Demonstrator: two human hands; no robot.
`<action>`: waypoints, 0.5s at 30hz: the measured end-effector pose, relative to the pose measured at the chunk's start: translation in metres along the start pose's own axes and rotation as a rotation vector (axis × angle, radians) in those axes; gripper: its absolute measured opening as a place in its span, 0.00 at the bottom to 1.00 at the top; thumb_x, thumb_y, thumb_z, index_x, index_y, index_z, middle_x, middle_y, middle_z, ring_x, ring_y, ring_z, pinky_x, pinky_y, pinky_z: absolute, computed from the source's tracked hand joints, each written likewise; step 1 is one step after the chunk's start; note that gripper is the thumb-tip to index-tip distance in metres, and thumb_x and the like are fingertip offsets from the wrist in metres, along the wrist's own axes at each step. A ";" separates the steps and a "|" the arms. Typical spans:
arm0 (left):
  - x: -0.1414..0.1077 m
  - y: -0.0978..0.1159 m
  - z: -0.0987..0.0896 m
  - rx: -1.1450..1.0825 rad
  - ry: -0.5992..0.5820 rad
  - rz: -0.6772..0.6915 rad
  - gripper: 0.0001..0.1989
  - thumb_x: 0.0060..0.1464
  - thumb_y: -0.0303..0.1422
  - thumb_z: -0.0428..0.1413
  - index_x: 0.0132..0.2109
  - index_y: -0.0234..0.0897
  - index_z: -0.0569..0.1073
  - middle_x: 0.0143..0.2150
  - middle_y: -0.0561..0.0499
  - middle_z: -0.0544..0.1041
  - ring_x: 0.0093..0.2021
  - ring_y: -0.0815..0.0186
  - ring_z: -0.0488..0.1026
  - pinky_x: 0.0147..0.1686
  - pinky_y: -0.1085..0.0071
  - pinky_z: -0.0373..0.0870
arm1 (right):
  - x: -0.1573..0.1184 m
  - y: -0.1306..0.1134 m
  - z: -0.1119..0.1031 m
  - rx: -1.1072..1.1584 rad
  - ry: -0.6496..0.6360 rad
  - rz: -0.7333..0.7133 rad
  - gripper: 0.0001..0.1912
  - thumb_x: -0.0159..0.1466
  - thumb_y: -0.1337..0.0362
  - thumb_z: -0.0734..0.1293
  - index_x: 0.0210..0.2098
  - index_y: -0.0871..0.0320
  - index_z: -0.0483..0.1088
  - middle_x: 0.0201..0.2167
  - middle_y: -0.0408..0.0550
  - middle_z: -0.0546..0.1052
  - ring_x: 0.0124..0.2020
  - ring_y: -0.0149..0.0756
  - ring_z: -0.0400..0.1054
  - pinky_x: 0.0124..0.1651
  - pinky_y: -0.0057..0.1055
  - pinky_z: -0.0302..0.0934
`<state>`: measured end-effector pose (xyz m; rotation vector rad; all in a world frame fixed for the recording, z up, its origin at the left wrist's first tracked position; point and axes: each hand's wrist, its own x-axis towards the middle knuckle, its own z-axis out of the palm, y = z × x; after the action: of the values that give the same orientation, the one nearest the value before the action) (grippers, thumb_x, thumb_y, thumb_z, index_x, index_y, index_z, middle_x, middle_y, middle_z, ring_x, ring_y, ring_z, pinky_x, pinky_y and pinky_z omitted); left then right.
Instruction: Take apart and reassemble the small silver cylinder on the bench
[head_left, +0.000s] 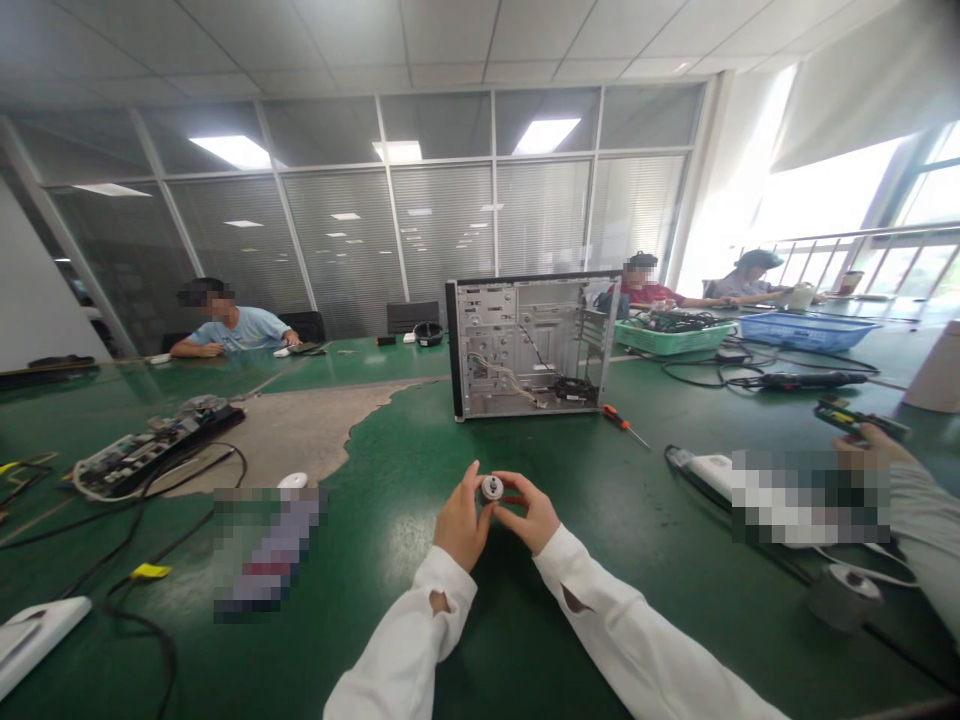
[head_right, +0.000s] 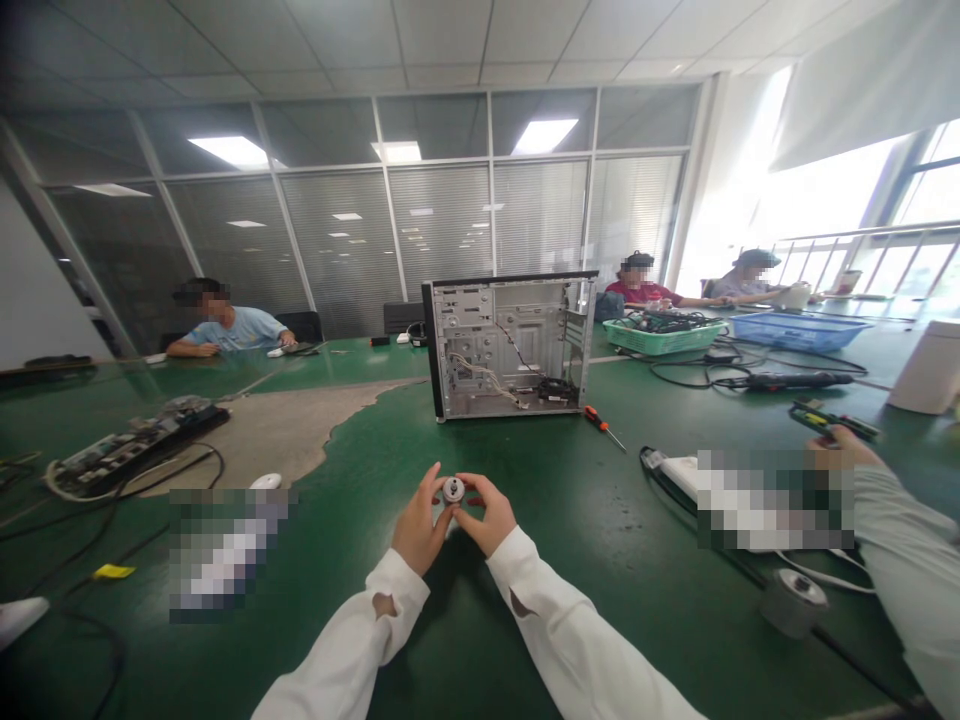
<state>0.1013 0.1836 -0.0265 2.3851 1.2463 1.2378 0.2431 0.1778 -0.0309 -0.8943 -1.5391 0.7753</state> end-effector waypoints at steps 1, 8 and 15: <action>0.000 0.000 -0.001 -0.002 0.008 0.004 0.27 0.51 0.31 0.46 0.57 0.36 0.47 0.49 0.45 0.67 0.47 0.64 0.65 0.46 0.64 0.63 | -0.001 -0.002 0.000 -0.059 0.012 -0.020 0.20 0.49 0.67 0.65 0.43 0.55 0.63 0.40 0.48 0.69 0.41 0.37 0.63 0.40 0.35 0.61; 0.000 0.009 -0.007 -0.235 0.005 -0.055 0.22 0.49 0.31 0.49 0.53 0.41 0.58 0.52 0.48 0.65 0.52 0.62 0.61 0.52 0.63 0.57 | -0.001 -0.015 -0.005 -0.198 0.057 -0.135 0.17 0.48 0.66 0.66 0.39 0.55 0.65 0.38 0.48 0.69 0.38 0.36 0.64 0.35 0.31 0.63; 0.000 0.014 -0.010 -0.236 0.026 -0.038 0.18 0.49 0.33 0.49 0.50 0.42 0.64 0.51 0.51 0.67 0.52 0.62 0.61 0.53 0.63 0.55 | -0.003 -0.020 -0.005 -0.300 0.105 -0.261 0.16 0.50 0.64 0.65 0.39 0.53 0.67 0.39 0.50 0.70 0.41 0.40 0.62 0.35 0.33 0.62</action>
<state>0.1026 0.1729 -0.0129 2.1754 1.0798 1.3271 0.2455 0.1656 -0.0141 -0.9117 -1.6633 0.3100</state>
